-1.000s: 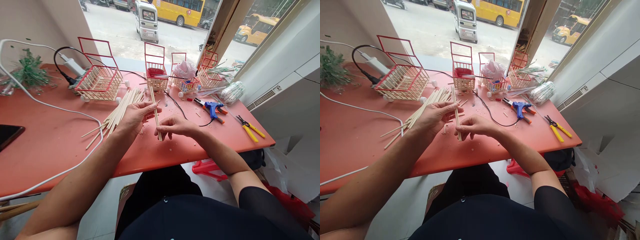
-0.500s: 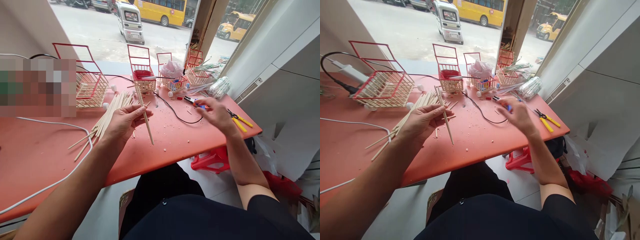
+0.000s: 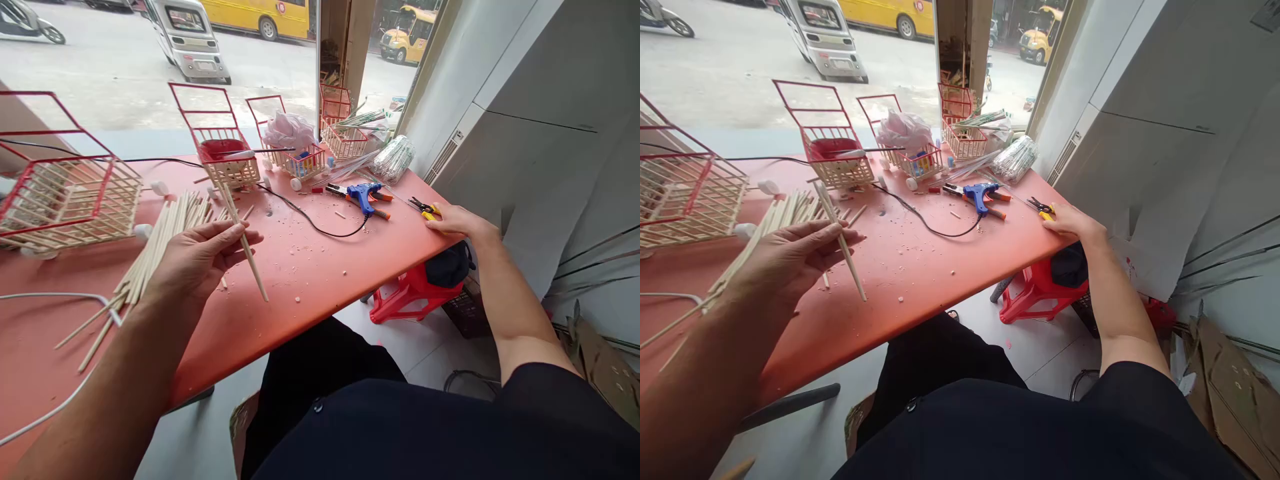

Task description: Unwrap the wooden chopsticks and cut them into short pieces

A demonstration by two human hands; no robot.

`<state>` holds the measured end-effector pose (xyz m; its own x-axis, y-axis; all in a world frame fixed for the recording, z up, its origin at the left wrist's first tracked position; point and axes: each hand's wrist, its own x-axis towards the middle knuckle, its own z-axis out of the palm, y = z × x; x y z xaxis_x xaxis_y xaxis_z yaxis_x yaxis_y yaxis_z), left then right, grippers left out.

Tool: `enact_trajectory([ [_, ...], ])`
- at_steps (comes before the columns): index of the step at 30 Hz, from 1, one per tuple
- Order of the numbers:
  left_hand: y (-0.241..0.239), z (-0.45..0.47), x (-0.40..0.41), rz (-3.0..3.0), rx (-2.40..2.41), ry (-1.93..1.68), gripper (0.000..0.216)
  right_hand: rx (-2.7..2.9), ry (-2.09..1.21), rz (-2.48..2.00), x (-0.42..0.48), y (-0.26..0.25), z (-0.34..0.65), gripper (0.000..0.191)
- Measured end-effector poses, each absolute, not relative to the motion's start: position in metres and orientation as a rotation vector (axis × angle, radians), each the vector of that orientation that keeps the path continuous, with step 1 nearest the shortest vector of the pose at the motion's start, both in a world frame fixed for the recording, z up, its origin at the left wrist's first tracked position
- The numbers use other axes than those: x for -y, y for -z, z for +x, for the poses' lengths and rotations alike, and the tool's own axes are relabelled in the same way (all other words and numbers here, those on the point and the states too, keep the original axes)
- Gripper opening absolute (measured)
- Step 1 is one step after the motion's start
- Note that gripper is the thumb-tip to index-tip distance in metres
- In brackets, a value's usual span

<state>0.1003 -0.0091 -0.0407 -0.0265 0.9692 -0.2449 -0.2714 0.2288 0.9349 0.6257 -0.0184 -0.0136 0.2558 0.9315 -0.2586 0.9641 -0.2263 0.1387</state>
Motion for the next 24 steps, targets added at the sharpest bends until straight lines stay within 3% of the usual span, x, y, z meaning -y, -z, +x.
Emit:
enact_trajectory([
  [3,0.038,0.103,0.01,0.785,-1.185,-1.181,0.027,-1.691,0.228,2.236,0.014,0.006,0.62,0.033],
  [9,0.033,0.108,0.013,0.772,-1.2,-1.188,0.019,-1.64,-0.017,2.379,0.017,0.027,0.617,0.054],
  [16,0.041,0.102,0.01,0.808,-1.135,-1.204,0.02,-1.708,-0.108,2.634,0.037,0.012,0.631,0.053],
  [18,0.041,0.099,0.009,0.864,-1.088,-1.201,0.022,-1.885,0.232,2.82,0.043,-0.003,0.623,0.047],
  [20,0.04,0.099,0.009,0.927,-1.021,-1.198,0.024,-2.14,1.05,2.821,0.046,-0.013,0.602,0.04],
  [22,0.037,0.1,0.01,0.965,-0.944,-1.192,0.026,-2.221,1.844,2.393,0.046,-0.017,0.569,0.036],
  [24,0.036,0.101,0.01,0.981,-0.878,-1.178,0.028,-2.224,2.217,1.952,0.041,-0.015,0.529,0.036],
])
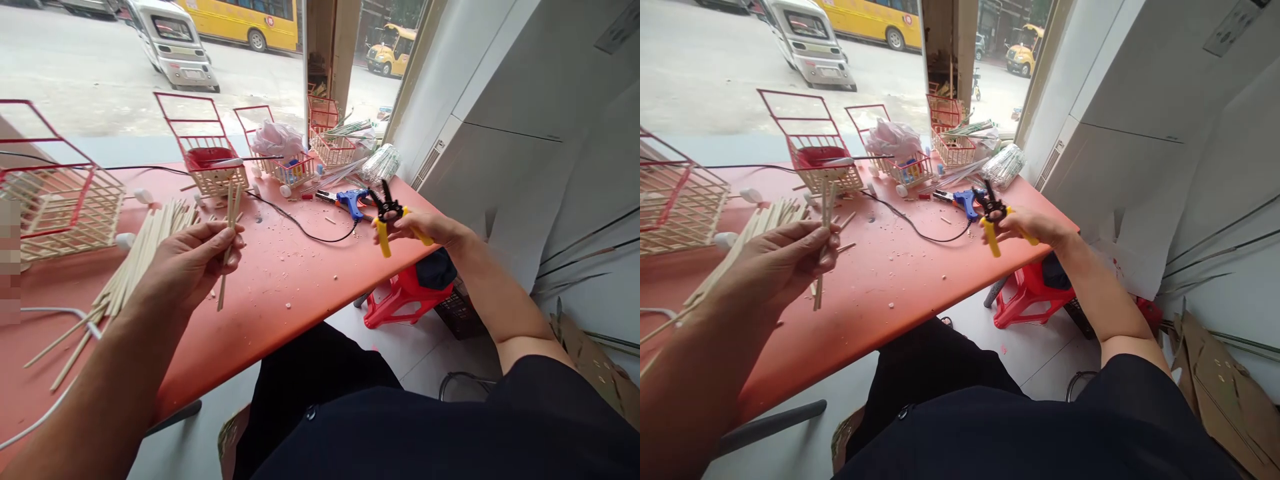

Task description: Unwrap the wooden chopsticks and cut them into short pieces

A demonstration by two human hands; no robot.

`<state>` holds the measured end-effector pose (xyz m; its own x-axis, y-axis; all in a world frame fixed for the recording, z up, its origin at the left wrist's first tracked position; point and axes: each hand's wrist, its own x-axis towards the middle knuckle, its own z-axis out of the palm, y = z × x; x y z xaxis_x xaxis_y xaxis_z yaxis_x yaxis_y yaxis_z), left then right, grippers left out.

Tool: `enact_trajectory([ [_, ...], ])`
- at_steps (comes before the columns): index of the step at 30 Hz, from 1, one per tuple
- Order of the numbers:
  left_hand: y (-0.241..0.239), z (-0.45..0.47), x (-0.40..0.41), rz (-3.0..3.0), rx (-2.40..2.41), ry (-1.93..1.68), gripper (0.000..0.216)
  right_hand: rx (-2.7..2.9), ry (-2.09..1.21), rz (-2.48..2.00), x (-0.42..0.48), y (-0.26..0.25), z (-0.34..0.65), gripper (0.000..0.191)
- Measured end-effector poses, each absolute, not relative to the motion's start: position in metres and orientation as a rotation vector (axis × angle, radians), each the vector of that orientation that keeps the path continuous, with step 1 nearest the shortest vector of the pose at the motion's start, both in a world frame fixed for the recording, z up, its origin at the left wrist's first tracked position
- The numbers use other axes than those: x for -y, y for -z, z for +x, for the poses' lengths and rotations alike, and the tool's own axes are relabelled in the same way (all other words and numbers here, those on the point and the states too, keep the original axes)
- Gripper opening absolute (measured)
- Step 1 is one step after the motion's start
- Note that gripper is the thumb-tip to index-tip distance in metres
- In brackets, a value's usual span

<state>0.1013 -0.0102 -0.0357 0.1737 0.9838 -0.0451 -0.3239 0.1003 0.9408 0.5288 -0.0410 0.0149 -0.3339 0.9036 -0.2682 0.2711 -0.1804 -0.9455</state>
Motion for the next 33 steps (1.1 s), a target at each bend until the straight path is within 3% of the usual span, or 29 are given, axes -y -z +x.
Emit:
enact_trajectory([
  [4,0.038,0.1,0.01,1.045,-0.846,-1.132,0.027,1.68,-1.935,-1.052,0.022,0.0,0.453,0.028],
  [9,0.038,0.092,0.011,1.232,-0.955,-0.921,0.031,1.627,-2.364,-0.722,-0.007,0.022,0.389,0.033],
  [13,0.03,0.085,0.012,1.354,-0.957,-0.709,0.035,1.485,-2.538,-0.625,-0.028,0.043,0.361,0.029],
  [16,0.024,0.076,0.011,1.363,-1.018,-0.773,0.036,1.418,-2.647,-0.561,-0.038,0.057,0.354,0.034],
  [26,0.027,0.068,0.007,1.231,-1.102,-0.893,0.036,1.347,-2.694,-0.516,-0.036,0.061,0.354,0.03],
  [33,0.015,0.05,0.006,1.85,-1.39,-1.071,0.019,1.378,-2.664,-0.511,-0.038,0.067,0.359,0.049],
])
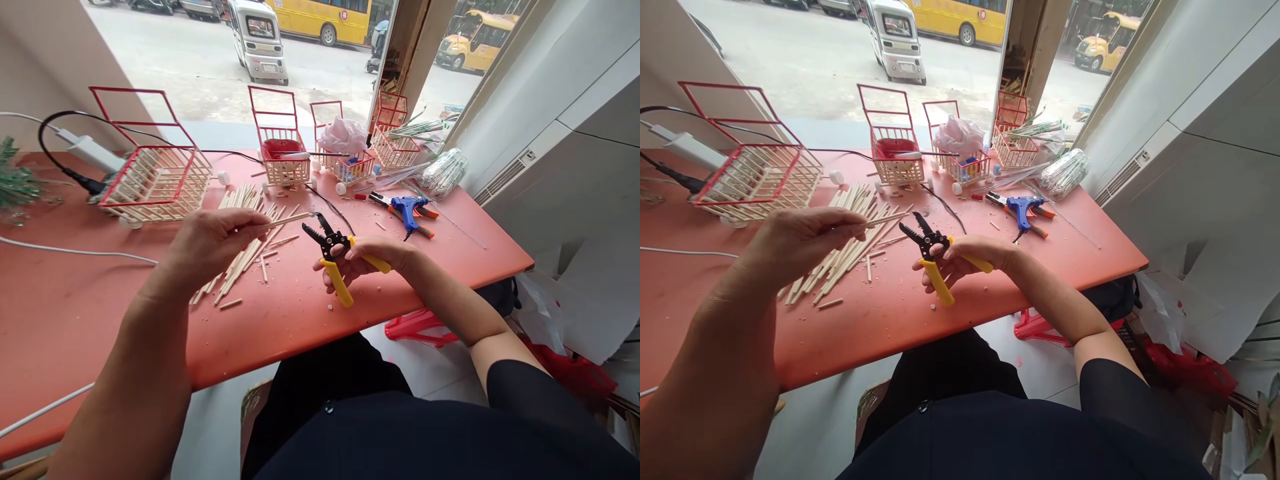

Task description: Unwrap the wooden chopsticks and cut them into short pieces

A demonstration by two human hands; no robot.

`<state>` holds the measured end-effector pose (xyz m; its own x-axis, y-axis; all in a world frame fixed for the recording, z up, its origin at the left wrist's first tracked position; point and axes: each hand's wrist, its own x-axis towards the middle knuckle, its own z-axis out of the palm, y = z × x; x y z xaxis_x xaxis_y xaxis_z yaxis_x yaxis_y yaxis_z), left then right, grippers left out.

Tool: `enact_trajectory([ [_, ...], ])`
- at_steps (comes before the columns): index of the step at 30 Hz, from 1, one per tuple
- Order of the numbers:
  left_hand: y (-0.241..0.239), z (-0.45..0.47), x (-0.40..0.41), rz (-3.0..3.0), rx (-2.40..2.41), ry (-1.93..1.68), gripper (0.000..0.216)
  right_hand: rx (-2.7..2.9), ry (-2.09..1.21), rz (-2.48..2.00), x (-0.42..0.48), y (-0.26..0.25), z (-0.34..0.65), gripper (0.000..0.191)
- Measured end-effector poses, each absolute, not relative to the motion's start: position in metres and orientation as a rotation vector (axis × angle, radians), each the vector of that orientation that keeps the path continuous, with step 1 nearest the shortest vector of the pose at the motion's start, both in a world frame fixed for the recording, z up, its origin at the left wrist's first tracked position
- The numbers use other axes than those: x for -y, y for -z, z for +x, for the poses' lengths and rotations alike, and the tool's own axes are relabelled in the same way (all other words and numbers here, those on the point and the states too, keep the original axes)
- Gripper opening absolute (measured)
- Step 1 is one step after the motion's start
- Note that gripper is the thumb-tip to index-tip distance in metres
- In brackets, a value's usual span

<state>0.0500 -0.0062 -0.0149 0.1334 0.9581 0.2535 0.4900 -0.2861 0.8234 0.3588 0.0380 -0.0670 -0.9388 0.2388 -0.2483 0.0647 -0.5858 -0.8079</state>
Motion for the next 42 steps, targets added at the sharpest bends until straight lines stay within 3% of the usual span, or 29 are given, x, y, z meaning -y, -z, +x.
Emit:
enact_trajectory([
  [10,0.03,0.042,-0.006,1.819,-1.226,-1.031,0.014,1.419,-2.712,-0.475,-0.031,0.061,0.355,0.048],
  [19,0.042,0.04,-0.019,1.683,-1.054,-0.81,0.02,1.45,-2.779,-0.403,-0.029,0.065,0.352,0.035],
  [29,0.034,0.041,-0.015,1.661,-1.185,-0.923,0.007,1.481,-2.798,-0.268,-0.029,0.068,0.355,0.04],
  [42,0.025,0.07,-0.004,1.065,-0.936,-0.997,0.039,1.456,-2.764,-0.39,-0.028,0.064,0.347,0.027],
])
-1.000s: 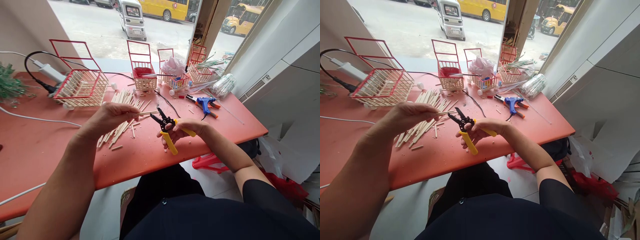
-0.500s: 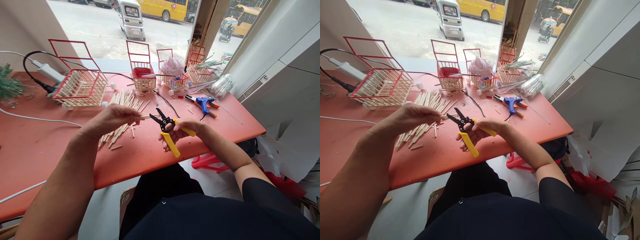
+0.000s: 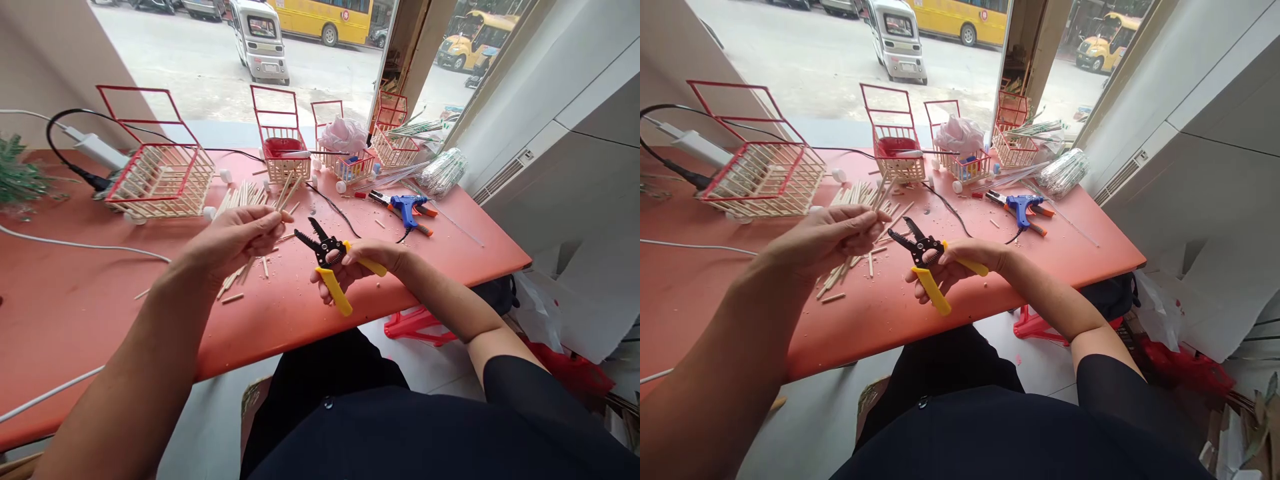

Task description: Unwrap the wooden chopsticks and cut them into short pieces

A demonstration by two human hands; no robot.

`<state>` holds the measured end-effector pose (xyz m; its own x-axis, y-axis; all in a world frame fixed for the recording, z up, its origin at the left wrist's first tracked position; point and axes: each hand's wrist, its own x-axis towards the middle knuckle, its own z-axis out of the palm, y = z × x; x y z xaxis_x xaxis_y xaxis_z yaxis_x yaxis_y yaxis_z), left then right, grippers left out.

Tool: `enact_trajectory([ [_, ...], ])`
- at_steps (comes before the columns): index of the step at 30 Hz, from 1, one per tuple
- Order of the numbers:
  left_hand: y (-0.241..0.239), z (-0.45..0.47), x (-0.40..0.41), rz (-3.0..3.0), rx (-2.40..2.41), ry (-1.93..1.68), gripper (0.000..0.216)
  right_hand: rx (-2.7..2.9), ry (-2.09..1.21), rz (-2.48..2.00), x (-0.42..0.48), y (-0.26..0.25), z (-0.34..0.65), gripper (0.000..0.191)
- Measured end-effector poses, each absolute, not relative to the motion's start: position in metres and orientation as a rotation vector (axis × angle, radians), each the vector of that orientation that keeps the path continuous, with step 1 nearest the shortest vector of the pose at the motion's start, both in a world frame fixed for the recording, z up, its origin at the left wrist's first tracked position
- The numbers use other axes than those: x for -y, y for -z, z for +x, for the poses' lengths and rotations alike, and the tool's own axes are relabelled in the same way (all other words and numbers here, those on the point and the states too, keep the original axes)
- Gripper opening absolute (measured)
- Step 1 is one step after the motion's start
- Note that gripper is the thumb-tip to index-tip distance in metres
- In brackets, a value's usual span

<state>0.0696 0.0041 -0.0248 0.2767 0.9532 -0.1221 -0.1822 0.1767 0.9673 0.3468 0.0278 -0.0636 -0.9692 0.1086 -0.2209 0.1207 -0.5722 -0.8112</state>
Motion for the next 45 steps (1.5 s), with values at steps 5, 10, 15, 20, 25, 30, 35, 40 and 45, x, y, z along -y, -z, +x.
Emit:
enact_trajectory([
  [5,0.024,0.093,0.004,1.021,-0.932,-0.842,0.031,-1.488,2.72,0.459,-0.026,0.066,0.344,0.04],
  [10,0.024,0.096,0.007,1.041,-0.957,-0.826,0.026,-1.593,2.66,0.502,-0.025,0.066,0.344,0.034],
  [15,0.029,0.095,0.006,1.096,-0.945,-0.838,0.027,-1.653,2.612,0.504,-0.024,0.065,0.344,0.032],
  [20,0.029,0.096,0.006,1.086,-0.992,-0.871,0.027,-1.584,2.646,0.568,-0.024,0.065,0.343,0.034],
  [25,0.024,0.092,0.003,1.029,-1.077,-1.066,0.022,-1.494,2.726,0.644,-0.024,0.062,0.344,0.038],
  [30,0.023,0.092,0.004,1.07,-1.205,-1.254,0.016,-1.452,2.935,0.708,-0.029,0.061,0.344,0.045],
  [35,0.03,0.102,0.017,1.244,-1.18,-1.006,0.034,-1.544,3.152,0.998,-0.035,0.058,0.343,0.044],
  [40,0.036,0.113,0.022,1.329,-1.17,-0.827,0.041,-1.606,3.268,1.283,-0.036,0.042,0.335,0.053],
  [45,0.038,0.112,0.02,1.271,-1.094,-0.951,0.038,-1.657,3.217,1.132,-0.023,0.027,0.324,0.053],
])
